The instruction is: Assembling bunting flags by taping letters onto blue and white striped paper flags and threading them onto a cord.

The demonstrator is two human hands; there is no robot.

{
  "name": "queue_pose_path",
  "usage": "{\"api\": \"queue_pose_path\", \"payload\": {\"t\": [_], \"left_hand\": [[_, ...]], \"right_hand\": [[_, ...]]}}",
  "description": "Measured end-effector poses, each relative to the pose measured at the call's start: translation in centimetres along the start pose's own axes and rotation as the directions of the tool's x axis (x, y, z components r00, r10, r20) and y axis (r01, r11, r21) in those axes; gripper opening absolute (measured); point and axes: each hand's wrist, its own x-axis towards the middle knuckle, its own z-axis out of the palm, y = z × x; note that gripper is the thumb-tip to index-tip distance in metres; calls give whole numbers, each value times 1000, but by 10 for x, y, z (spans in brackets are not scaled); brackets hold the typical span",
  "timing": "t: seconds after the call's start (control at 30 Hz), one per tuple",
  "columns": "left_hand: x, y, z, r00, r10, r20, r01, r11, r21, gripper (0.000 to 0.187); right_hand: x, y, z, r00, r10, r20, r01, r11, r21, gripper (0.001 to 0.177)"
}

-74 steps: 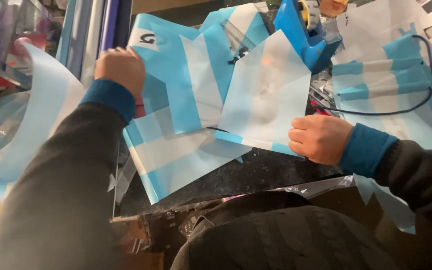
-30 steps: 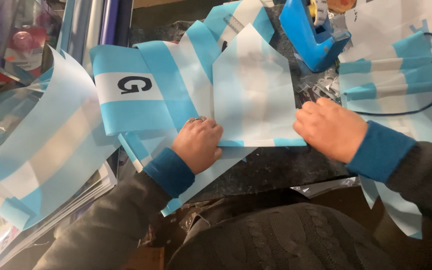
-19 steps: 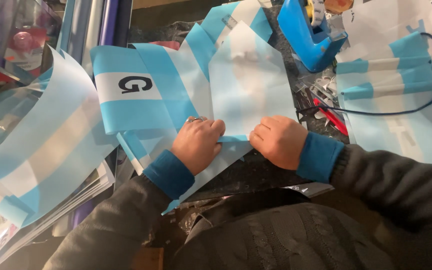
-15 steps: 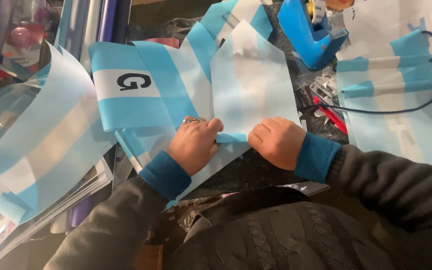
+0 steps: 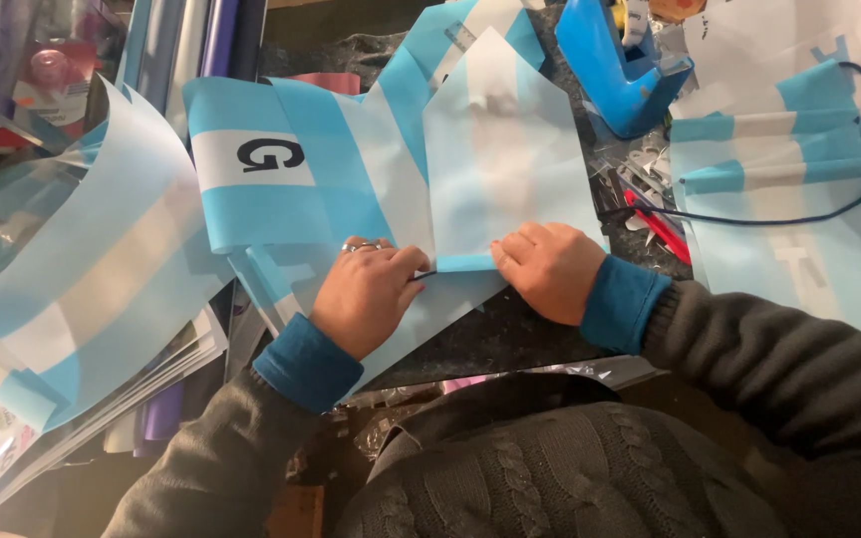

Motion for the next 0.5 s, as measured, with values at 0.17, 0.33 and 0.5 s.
{"api": "queue_pose_path", "payload": {"t": [0.17,0.33,0.5], "left_hand": [[-6,17,-5,998,-2,-58,4,999,43,14],[-8,48,8,948,-319,25,319,946,-59,22],[2,45,62,703,-392,593,582,-163,-797,35]], "right_hand": [[-4,1,5,999,-6,31,7,1000,-24,34],[-4,2,3,1000,1,22,-1,1000,-22,38],[2,-2,-10,1000,-14,-13,14,1000,13,45]]}}
